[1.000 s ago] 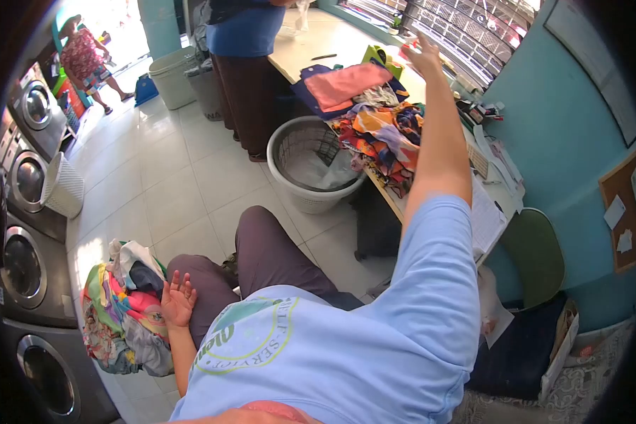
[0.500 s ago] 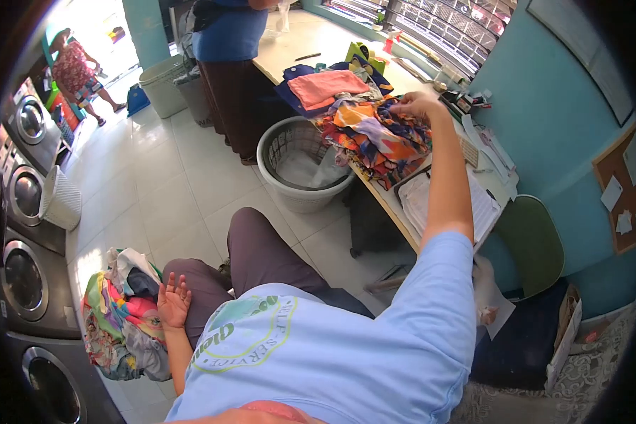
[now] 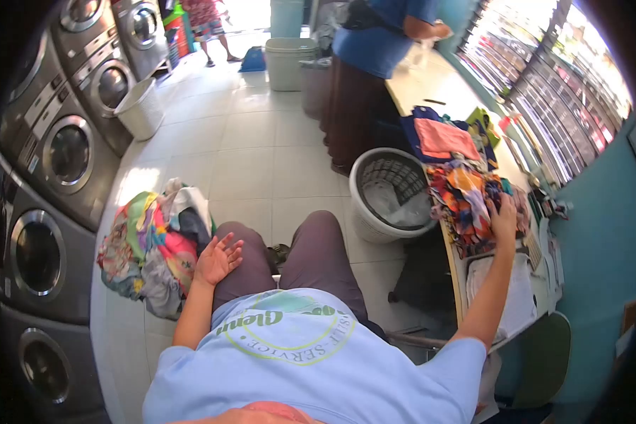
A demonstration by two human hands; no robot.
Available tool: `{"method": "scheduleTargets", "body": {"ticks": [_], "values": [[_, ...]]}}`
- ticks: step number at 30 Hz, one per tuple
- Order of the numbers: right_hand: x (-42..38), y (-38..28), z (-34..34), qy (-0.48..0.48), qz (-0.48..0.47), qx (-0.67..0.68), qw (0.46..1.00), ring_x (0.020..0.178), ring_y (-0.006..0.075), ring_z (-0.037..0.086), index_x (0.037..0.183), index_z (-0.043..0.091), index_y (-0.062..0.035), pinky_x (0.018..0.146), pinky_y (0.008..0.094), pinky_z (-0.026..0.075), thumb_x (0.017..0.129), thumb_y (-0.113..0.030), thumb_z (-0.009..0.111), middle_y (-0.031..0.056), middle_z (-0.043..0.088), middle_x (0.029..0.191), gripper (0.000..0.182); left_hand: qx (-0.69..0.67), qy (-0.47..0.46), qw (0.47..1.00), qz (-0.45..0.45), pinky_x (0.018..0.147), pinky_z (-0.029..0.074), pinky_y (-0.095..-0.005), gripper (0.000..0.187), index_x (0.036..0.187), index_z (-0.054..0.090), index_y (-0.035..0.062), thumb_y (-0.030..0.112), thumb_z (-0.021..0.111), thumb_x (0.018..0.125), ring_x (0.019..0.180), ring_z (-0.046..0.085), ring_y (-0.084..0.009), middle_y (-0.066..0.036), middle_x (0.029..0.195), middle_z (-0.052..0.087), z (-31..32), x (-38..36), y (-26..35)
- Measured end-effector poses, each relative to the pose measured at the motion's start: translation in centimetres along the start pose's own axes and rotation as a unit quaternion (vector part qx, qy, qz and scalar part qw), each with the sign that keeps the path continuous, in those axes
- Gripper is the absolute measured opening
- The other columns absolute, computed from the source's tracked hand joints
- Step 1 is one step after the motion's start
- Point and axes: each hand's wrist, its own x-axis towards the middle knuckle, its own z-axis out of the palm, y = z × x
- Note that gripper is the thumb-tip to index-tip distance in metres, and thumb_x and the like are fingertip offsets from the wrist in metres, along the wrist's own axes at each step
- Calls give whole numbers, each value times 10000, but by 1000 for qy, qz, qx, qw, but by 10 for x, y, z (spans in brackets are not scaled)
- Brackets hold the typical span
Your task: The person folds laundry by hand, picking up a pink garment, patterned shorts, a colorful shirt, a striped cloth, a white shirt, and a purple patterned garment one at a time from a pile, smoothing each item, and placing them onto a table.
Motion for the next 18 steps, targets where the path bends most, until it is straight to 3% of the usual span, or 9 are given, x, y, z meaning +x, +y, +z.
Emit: {"method": "scheduleTargets", "body": {"ticks": [1, 2, 5, 7, 8, 9, 13, 18], "values": [[1, 11, 9, 4, -48, -19, 999, 1046, 404, 538, 1108, 564, 30, 898, 441, 427, 908, -302, 562, 246, 556, 1152, 388, -1, 4, 1000, -2, 985, 419, -517, 420, 1281, 483, 95, 378, 424, 976, 1133, 559, -333, -224, 1286, 517, 0, 0, 0], [7, 10, 5, -74, 22, -2, 997, 1103, 384, 520, 1181, 509, 44, 945, 413, 404, 910, -350, 559, 240, 543, 1181, 482, 3, 4, 1000, 0, 990, 415, -514, 427, 1275, 486, 94, 390, 425, 974, 1137, 556, -335, -224, 1293, 512, 1, 0, 1], [3, -3, 1, -52, 43, 133, 989, 1160, 361, 492, 1214, 475, 42, 984, 392, 376, 907, -376, 555, 235, 523, 1212, 524, 6, -4, 1000, 3, 994, 412, -514, 429, 1279, 485, 94, 390, 429, 973, 1143, 551, -339, -225, 1295, 510, 1, 0, 0], [-12, -21, -9, -41, -6, 46, 998, 1179, 346, 480, 1224, 462, 22, 1000, 387, 358, 890, -340, 576, 226, 513, 1222, 505, 5, -19, 1000, 3, 997, 410, -509, 432, 1285, 480, 94, 388, 430, 973, 1157, 539, -344, -231, 1292, 509, -1, 0, 0], [-10, -32, -19, -82, 11, 85, 993, 1179, 345, 480, 1229, 451, -9, 992, 389, 359, 872, -281, 588, 212, 510, 1225, 469, 8, -22, 1000, 2, 998, 411, -507, 432, 1287, 479, 95, 388, 430, 973, 1161, 536, -345, -233, 1290, 509, 0, 0, 0], [-10, -25, -11, -21, -2, 78, 997, 1124, 366, 508, 1176, 478, -29, 945, 403, 387, 871, -202, 570, 214, 537, 1177, 363, 10, -24, 1000, 1, 998, 411, -505, 433, 1288, 478, 95, 387, 431, 972, 1164, 533, -347, -235, 1288, 510, 0, 0, 0], [3, 17, 9, 37, -74, 31, 996, 988, 422, 539, 1069, 509, -17, 848, 454, 415, 898, -64, 450, 241, 581, 1025, 187, 20, -8, 1000, 8, 988, 422, -497, 421, 1276, 475, 89, 379, 431, 973, 1143, 541, -351, -230, 1279, 510, 0, -2, -1], [19, 24, 5, 31, -13, -14, 999, 997, 387, 570, 1107, 508, -24, 830, 452, 430, 911, -72, 440, 246, 586, 1058, 213, 29, 10, 999, 14, 969, 443, -490, 428, 1272, 485, 94, 391, 449, 967, 1120, 562, -325, -219, 1275, 517, 4, -1, -1]]}}
